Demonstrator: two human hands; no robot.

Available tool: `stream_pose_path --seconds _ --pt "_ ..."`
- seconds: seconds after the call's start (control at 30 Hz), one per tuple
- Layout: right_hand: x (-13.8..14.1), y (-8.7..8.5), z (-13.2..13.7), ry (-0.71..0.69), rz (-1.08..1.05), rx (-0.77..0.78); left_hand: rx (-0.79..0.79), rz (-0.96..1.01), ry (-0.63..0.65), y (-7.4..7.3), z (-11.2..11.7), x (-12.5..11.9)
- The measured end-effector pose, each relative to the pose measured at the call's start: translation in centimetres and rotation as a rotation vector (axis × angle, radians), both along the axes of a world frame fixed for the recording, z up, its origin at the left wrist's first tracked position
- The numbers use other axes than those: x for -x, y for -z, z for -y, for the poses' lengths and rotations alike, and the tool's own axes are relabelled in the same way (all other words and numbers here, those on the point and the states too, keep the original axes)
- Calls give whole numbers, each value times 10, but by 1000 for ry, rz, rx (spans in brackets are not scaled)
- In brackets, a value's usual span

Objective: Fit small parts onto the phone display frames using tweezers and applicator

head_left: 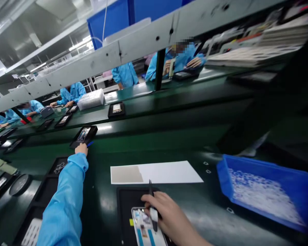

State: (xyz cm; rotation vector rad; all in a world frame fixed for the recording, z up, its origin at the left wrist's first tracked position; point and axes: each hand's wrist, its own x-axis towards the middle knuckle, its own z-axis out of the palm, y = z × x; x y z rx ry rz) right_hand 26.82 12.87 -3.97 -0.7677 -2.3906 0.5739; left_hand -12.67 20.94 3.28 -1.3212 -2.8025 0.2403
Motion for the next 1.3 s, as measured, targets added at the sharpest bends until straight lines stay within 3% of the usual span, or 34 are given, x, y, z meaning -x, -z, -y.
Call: stream_pose_path --seconds 0.2,0.43,0.57,0.73,0.97,1.13,1.3 --pt "1 4 0 9 8 -20 -32 6 72 -4 -10 -6" --pt "2 1 3 9 26 -81 -99 -18 241 -25 -13 -50" --pt "4 1 6 16 22 -121 -123 -13 371 -32 8 -85" --pt "6 3 10 28 19 -157 -102 30 593 -26 51 -122" --pt "6 8 10 27 44 -166 77 78 841 -12 93 -127" --pt "7 13 11 0 64 -243 176 50 850 -6 102 -125" --pt "5 7 11 3 57 -182 110 12 774 -19 113 -138"
